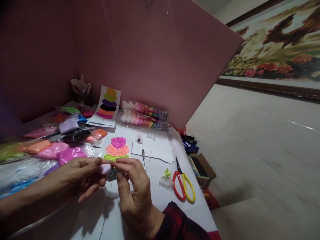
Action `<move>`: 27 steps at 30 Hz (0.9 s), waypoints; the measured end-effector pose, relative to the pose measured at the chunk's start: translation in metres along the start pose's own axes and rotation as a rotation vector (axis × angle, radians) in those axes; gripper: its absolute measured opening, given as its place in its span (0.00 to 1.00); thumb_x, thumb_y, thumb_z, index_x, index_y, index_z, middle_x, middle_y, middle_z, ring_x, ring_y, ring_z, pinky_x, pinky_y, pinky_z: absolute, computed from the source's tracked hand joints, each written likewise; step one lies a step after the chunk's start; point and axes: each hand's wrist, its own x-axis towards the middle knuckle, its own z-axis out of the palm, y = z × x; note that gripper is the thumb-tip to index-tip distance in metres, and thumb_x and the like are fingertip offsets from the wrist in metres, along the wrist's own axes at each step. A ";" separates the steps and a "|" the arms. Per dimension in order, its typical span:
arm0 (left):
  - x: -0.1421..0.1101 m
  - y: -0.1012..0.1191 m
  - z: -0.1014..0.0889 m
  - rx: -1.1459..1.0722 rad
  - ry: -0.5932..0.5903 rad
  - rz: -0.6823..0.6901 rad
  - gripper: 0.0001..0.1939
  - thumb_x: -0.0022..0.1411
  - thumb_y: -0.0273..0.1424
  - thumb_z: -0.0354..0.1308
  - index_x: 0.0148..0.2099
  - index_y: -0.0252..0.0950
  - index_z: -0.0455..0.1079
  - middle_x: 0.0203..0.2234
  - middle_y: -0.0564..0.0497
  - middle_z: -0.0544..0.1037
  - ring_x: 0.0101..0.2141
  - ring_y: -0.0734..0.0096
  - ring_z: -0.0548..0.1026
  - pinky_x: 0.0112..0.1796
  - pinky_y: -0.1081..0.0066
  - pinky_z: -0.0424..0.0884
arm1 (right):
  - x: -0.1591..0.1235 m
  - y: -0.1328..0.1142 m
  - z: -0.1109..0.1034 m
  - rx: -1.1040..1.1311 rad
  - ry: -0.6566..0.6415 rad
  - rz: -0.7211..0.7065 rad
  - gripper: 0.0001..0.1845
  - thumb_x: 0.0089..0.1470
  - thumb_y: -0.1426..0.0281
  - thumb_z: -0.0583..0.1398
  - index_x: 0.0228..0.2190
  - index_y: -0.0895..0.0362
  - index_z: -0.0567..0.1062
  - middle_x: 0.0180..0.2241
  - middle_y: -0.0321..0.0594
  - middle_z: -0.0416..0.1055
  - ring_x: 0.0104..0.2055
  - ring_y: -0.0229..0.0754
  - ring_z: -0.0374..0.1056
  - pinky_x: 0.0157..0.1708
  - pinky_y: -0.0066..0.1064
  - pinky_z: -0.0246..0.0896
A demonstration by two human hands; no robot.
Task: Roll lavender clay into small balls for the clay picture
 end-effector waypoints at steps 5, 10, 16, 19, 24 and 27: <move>-0.003 0.005 0.002 0.065 0.015 -0.014 0.14 0.55 0.38 0.64 0.38 0.33 0.76 0.25 0.50 0.77 0.18 0.82 0.69 0.19 0.81 0.60 | 0.001 0.001 -0.001 -0.007 0.010 0.000 0.15 0.58 0.76 0.54 0.45 0.54 0.73 0.44 0.42 0.68 0.47 0.42 0.65 0.40 0.34 0.64; -0.004 0.008 0.002 0.101 0.050 0.017 0.20 0.50 0.33 0.68 0.47 0.39 0.73 0.24 0.55 0.75 0.21 0.77 0.69 0.22 0.77 0.64 | 0.000 0.002 0.000 0.008 0.005 0.013 0.14 0.57 0.74 0.57 0.45 0.54 0.72 0.41 0.42 0.66 0.42 0.42 0.65 0.35 0.32 0.64; -0.002 0.003 0.000 0.187 0.049 0.076 0.11 0.50 0.34 0.68 0.31 0.33 0.72 0.22 0.55 0.74 0.20 0.79 0.68 0.22 0.78 0.63 | -0.001 0.006 0.003 0.032 -0.045 0.047 0.13 0.55 0.69 0.60 0.44 0.55 0.74 0.36 0.41 0.67 0.36 0.40 0.64 0.30 0.30 0.62; -0.003 0.003 0.001 0.234 0.056 0.089 0.12 0.49 0.35 0.68 0.32 0.34 0.73 0.22 0.54 0.75 0.20 0.79 0.68 0.21 0.78 0.63 | -0.002 0.008 0.003 0.062 -0.059 0.047 0.12 0.56 0.69 0.61 0.44 0.55 0.73 0.32 0.39 0.68 0.32 0.38 0.64 0.29 0.30 0.61; -0.006 0.004 0.004 0.303 0.095 0.087 0.11 0.48 0.35 0.68 0.33 0.34 0.75 0.19 0.56 0.73 0.19 0.79 0.67 0.22 0.77 0.63 | -0.002 0.005 0.004 0.058 -0.076 0.084 0.10 0.57 0.70 0.59 0.41 0.59 0.74 0.29 0.39 0.71 0.29 0.38 0.65 0.28 0.30 0.60; -0.007 0.006 0.008 0.297 0.098 0.095 0.11 0.49 0.34 0.67 0.34 0.34 0.75 0.21 0.55 0.74 0.20 0.78 0.69 0.23 0.77 0.65 | -0.003 0.003 0.005 0.040 -0.070 0.091 0.10 0.57 0.71 0.57 0.41 0.60 0.73 0.30 0.41 0.72 0.30 0.38 0.66 0.29 0.31 0.62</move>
